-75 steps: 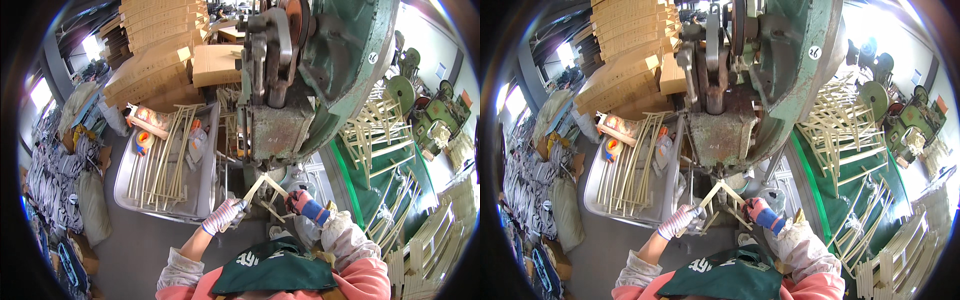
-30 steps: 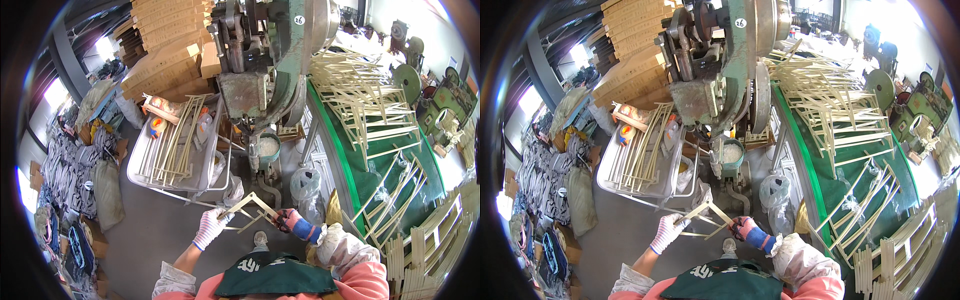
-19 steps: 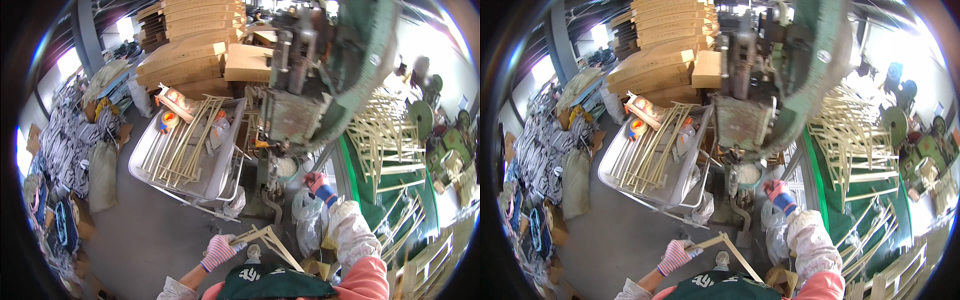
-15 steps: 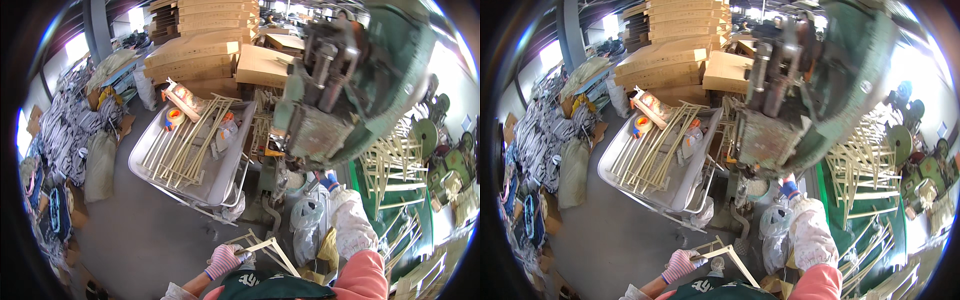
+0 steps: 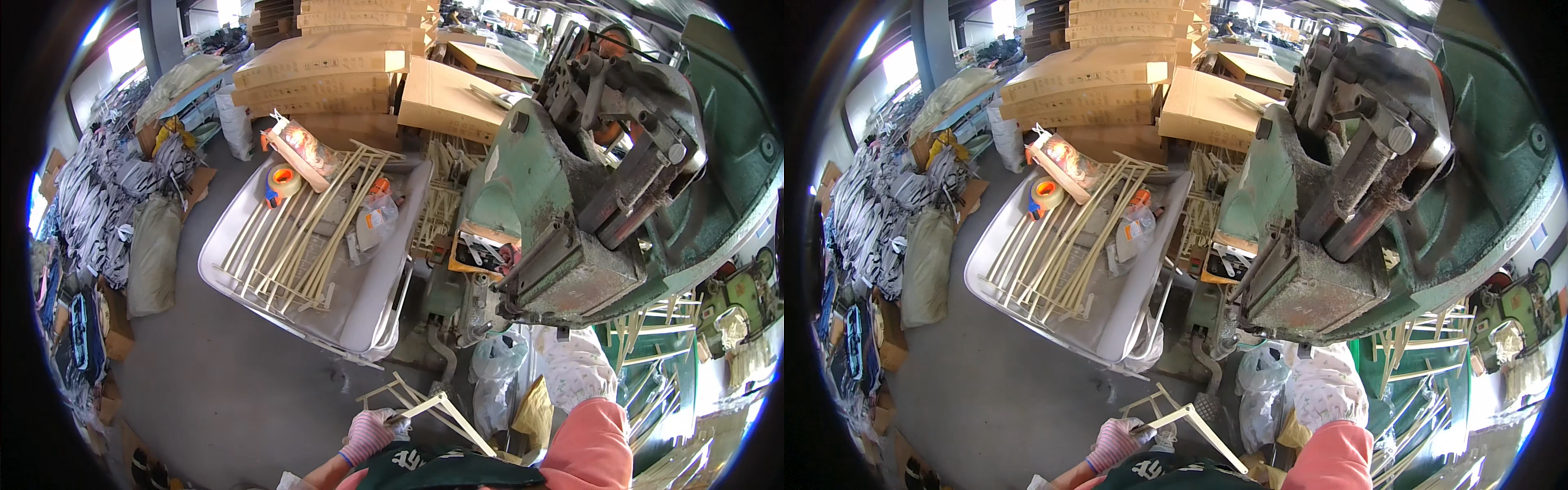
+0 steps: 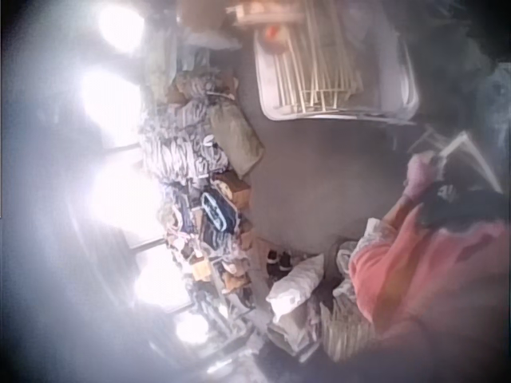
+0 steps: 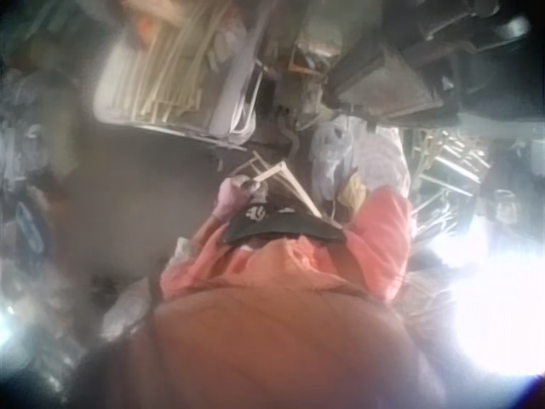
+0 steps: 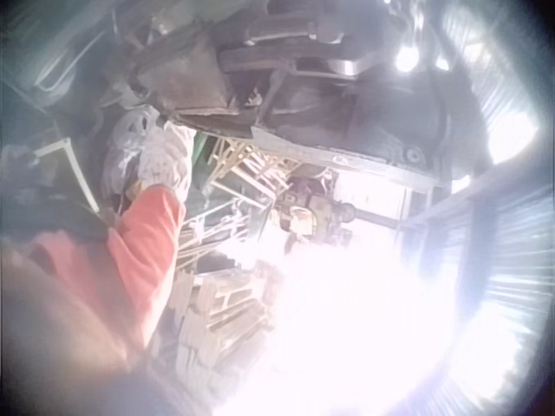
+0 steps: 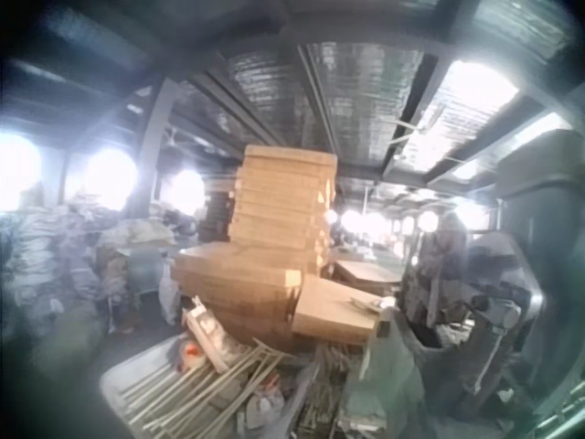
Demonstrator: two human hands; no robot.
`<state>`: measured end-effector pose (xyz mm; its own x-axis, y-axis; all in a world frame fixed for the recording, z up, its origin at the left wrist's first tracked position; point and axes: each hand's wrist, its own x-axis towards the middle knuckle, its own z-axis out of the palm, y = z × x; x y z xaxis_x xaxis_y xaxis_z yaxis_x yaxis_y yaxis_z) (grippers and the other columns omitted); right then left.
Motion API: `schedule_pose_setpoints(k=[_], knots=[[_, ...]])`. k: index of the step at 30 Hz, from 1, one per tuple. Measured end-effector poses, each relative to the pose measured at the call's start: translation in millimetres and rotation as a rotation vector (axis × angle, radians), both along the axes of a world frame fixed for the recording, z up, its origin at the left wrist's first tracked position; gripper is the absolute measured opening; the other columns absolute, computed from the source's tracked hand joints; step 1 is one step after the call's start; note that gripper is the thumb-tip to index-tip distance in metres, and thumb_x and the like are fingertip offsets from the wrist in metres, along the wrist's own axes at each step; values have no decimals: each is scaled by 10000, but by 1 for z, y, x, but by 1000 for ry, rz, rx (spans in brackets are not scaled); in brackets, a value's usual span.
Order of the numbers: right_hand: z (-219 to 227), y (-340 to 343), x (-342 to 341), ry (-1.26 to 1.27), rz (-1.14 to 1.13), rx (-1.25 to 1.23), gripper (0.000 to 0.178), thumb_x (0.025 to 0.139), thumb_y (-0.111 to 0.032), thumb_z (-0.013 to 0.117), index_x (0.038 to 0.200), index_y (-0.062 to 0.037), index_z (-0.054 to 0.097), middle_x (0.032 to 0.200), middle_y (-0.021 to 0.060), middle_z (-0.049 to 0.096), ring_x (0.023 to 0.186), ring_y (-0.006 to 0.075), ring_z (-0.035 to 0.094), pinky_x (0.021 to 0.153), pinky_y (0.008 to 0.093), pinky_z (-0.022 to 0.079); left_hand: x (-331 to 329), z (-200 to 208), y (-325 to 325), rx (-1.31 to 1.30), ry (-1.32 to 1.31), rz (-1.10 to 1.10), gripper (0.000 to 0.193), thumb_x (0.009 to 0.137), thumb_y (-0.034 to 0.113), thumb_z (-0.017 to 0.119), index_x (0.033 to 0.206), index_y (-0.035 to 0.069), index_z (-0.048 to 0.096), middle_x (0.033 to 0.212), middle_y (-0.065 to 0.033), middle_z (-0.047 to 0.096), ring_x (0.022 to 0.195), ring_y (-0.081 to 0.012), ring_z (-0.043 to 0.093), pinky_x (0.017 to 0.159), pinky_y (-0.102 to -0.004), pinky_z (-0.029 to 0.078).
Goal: The person repeatedly picks up wooden frame components from a conveyor belt, positions them under a press machine, and secures the joints. The person then places the assembled frames back onto the conveyor belt. The process is repeated for multiple units.
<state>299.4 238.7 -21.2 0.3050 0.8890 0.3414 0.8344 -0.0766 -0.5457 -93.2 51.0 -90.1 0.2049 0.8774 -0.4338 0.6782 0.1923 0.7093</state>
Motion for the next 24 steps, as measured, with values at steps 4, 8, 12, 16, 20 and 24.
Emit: schedule_pose_setpoints(k=[4, 8, 12, 16, 20, 24], knots=[[-7, 3, 4, 40, 44, -26, 250, 746, -153, 588, 962, -27, 582, 860, 124, 617, 747, 215, 593, 700, 275, 473, 1, 11, 12, 6, 98, -48, 369, 777, 423, 619, 896, 79, 682, 818, -133, 657, 744, -320, 626, 673, -368, 502], [-38, -9, 9, 238, 164, -53, 271, 760, -155, 576, 993, -17, 570, 891, 127, 617, 764, 200, 597, 707, 269, 472, -9, 21, 9, 142, 189, -55, 448, 721, 546, 634, 827, 113, 682, 723, -128, 643, 662, -294, 629, 611, -369, 499], [-88, -89, -24, 897, 604, -422, 292, 773, -157, 564, 1023, -7, 557, 921, 130, 616, 780, 184, 601, 715, 262, 472, -11, 23, -7, 141, -19, 187, 377, 719, 438, 709, 771, 66, 679, 602, -143, 592, 494, -259, 533, 505, -329, 441], [-96, -223, -82, 569, 878, -754, 452, 764, -206, 638, 1157, -51, 480, 887, 166, 613, 741, 310, 616, 677, 386, 489, 2, 37, -11, 108, -40, 223, 351, 728, 386, 728, 774, 40, 681, 546, -129, 555, 449, -195, 418, 475, -304, 406], [-54, -221, -67, 67, 780, -637, 374, 746, -80, 540, 1114, -38, 490, 815, 210, 593, 769, 393, 577, 646, 422, 478, 5, 71, -19, 260, 17, 36, 381, 714, 389, 738, 782, 18, 680, 544, -119, 567, 447, -173, 474, 483, -296, 427], [13, -219, -43, 321, 1009, -505, 439, 764, -68, 551, 1198, -41, 489, 765, 213, 575, 684, 377, 571, 586, 389, 453, 3, 123, -26, 406, 43, 19, 338, 701, 332, 765, 709, 13, 652, 520, -102, 565, 441, -129, 499, 463, -282, 427]])
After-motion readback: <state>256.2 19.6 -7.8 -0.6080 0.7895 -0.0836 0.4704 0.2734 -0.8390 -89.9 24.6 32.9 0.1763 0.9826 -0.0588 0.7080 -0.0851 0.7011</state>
